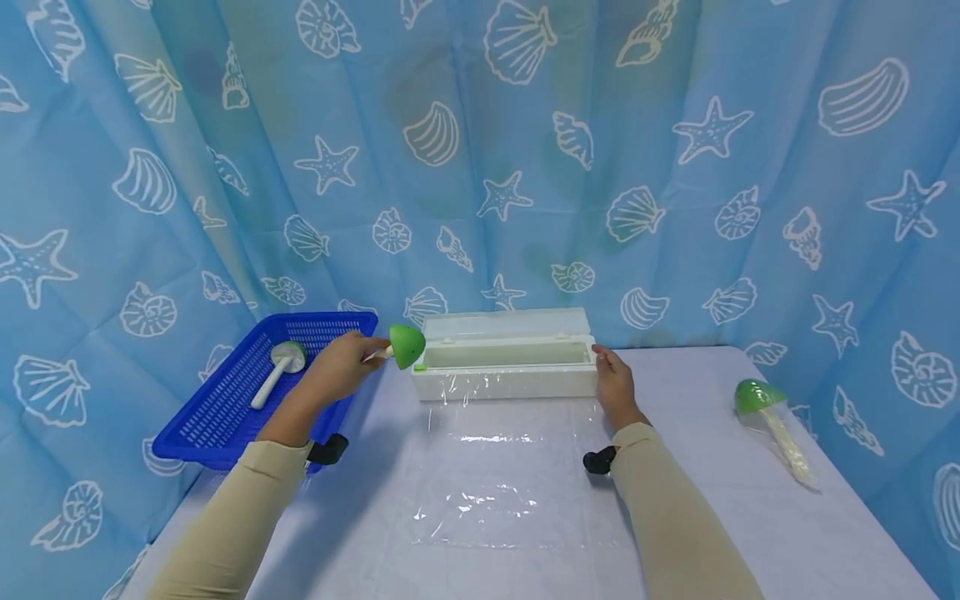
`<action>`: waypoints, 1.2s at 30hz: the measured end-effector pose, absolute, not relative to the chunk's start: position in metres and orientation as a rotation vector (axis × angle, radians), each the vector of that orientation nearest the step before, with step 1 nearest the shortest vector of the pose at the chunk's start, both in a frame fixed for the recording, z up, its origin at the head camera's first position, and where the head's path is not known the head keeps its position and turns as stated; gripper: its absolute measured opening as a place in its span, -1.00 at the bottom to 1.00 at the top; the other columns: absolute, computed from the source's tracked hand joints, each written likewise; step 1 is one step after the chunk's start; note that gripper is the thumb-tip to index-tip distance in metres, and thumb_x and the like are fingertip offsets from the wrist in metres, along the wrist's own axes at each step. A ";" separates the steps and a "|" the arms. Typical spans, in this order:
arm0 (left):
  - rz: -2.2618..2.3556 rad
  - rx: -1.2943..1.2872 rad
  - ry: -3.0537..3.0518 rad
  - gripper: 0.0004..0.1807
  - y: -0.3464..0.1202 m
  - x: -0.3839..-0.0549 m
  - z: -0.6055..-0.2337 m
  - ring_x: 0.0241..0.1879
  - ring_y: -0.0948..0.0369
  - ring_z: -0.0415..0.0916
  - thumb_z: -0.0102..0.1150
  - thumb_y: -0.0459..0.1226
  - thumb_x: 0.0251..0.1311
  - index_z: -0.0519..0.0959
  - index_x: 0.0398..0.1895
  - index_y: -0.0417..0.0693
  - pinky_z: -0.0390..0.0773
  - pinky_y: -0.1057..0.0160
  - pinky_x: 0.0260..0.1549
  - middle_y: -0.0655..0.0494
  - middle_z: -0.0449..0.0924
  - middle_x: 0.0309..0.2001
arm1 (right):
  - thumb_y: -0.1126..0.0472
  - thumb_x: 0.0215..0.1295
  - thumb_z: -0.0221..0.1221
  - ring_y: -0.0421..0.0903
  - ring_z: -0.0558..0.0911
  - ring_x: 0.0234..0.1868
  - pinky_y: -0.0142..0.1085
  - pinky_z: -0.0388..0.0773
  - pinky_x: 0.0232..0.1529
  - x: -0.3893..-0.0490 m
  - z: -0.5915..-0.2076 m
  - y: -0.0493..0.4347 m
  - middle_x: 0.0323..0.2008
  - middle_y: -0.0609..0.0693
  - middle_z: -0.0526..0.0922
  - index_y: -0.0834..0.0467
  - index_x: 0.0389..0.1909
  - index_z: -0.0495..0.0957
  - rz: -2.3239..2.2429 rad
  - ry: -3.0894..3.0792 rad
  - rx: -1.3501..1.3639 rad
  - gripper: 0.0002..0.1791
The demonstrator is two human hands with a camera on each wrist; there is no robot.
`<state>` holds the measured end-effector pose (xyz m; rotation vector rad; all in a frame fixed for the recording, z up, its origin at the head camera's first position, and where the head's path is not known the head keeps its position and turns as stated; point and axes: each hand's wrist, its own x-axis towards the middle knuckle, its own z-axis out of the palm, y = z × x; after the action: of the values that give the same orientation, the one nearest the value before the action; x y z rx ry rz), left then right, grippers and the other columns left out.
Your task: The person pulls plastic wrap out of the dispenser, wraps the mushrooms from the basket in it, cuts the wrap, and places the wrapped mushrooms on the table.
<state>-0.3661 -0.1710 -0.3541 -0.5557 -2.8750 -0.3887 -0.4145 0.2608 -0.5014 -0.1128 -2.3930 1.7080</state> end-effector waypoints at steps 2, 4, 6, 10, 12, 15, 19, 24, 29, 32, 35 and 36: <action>-0.373 -0.574 -2.859 -0.67 -0.162 -0.364 -0.359 -0.12 0.05 0.51 0.20 -0.27 0.31 0.61 0.13 0.03 0.53 0.00 -0.18 0.02 0.61 -0.13 | -0.01 0.61 -0.33 0.16 0.00 0.48 0.07 -0.04 0.38 -0.415 -0.502 0.262 0.47 0.19 0.08 0.22 0.47 0.12 1.710 -2.409 -0.107 -0.42; -0.365 -0.597 -2.844 -0.69 -0.154 -0.361 -0.365 -0.10 0.05 0.52 0.21 -0.28 0.30 0.63 0.10 0.04 0.53 0.00 -0.18 0.01 0.60 -0.12 | -0.01 0.61 -0.32 0.17 0.00 0.48 0.08 -0.03 0.38 -0.415 -0.501 0.264 0.47 0.19 0.07 0.21 0.47 0.12 1.709 -2.429 -0.099 -0.42; -0.373 -0.609 -2.839 -0.70 -0.146 -0.359 -0.370 -0.12 0.06 0.52 0.22 -0.28 0.29 0.63 0.09 0.05 0.53 0.03 -0.20 0.03 0.59 -0.14 | 0.00 0.60 -0.30 0.17 0.02 0.47 0.07 0.01 0.37 -0.415 -0.500 0.266 0.47 0.20 0.08 0.21 0.47 0.12 1.707 -2.443 -0.084 -0.43; -0.364 -0.663 -2.843 -0.69 -0.132 -0.355 -0.378 -0.25 0.09 0.51 0.21 -0.25 0.31 0.63 0.11 0.04 0.52 0.11 -0.35 0.01 0.58 -0.19 | 0.02 0.60 -0.28 0.17 0.11 0.44 0.06 0.14 0.33 -0.416 -0.497 0.269 0.47 0.19 0.09 0.21 0.48 0.11 1.721 -2.462 -0.067 -0.44; -0.351 -0.696 -2.840 -0.68 -0.126 -0.353 -0.382 -0.30 0.13 0.49 0.20 -0.24 0.32 0.62 0.12 0.05 0.49 0.16 -0.41 0.02 0.58 -0.20 | 0.03 0.60 -0.27 0.17 0.14 0.43 0.05 0.19 0.31 -0.417 -0.495 0.270 0.46 0.20 0.10 0.21 0.47 0.12 1.735 -2.461 -0.069 -0.44; -0.346 -0.731 -2.826 -0.68 -0.118 -0.349 -0.389 -0.37 0.18 0.44 0.21 -0.22 0.31 0.62 0.12 0.06 0.44 0.23 -0.47 0.06 0.55 -0.26 | 0.05 0.61 -0.26 0.16 0.14 0.43 0.03 0.20 0.31 -0.417 -0.493 0.270 0.46 0.19 0.11 0.21 0.47 0.12 1.756 -2.454 -0.069 -0.46; -0.381 -0.775 -2.812 -0.67 -0.106 -0.342 -0.397 -0.38 0.23 0.41 0.23 -0.22 0.29 0.62 0.11 0.07 0.43 0.28 -0.46 0.12 0.51 -0.29 | 0.07 0.60 -0.23 0.15 0.15 0.43 0.03 0.20 0.31 -0.416 -0.493 0.269 0.46 0.19 0.11 0.22 0.46 0.15 1.803 -2.422 -0.081 -0.47; -0.429 -0.855 -2.811 -0.68 -0.090 -0.332 -0.405 -0.38 0.26 0.41 0.25 -0.22 0.27 0.64 0.09 0.09 0.42 0.30 -0.48 0.15 0.51 -0.29 | 0.06 0.60 -0.25 0.17 0.12 0.44 0.02 0.17 0.32 -0.415 -0.495 0.266 0.46 0.21 0.11 0.23 0.46 0.14 1.776 -2.428 -0.082 -0.46; -0.476 -0.920 -2.822 -0.68 -0.076 -0.326 -0.413 -0.38 0.29 0.38 0.29 -0.22 0.24 0.65 0.07 0.09 0.41 0.34 -0.49 0.19 0.52 -0.29 | 0.06 0.60 -0.25 0.17 0.12 0.44 0.01 0.17 0.33 -0.415 -0.497 0.267 0.46 0.20 0.10 0.23 0.46 0.14 1.772 -2.421 -0.064 -0.46; -0.472 -0.954 -2.831 -0.68 -0.067 -0.323 -0.417 -0.40 0.31 0.37 0.29 -0.21 0.24 0.65 0.07 0.10 0.39 0.37 -0.51 0.22 0.50 -0.30 | 0.03 0.60 -0.26 0.16 0.11 0.44 0.02 0.17 0.32 -0.415 -0.497 0.268 0.47 0.19 0.09 0.21 0.47 0.14 1.757 -2.426 -0.061 -0.45; -0.438 -0.974 -2.850 -0.68 -0.058 -0.321 -0.422 -0.41 0.34 0.36 0.28 -0.19 0.25 0.65 0.08 0.15 0.38 0.38 -0.52 0.24 0.50 -0.30 | 0.02 0.60 -0.27 0.16 0.11 0.44 0.03 0.17 0.32 -0.415 -0.498 0.268 0.47 0.19 0.08 0.20 0.47 0.14 1.749 -2.424 -0.062 -0.44; -0.428 -0.979 -2.860 -0.68 -0.055 -0.320 -0.424 -0.41 0.34 0.36 0.27 -0.18 0.25 0.65 0.08 0.16 0.38 0.38 -0.52 0.25 0.50 -0.30 | 0.01 0.60 -0.27 0.16 0.11 0.44 0.03 0.17 0.32 -0.415 -0.498 0.268 0.47 0.19 0.08 0.20 0.47 0.14 1.746 -2.425 -0.064 -0.44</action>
<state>-0.3204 -0.0553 -0.4243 -0.9794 -2.8599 -0.4276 -0.4151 0.2676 -0.4975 -0.0640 -2.4252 1.7463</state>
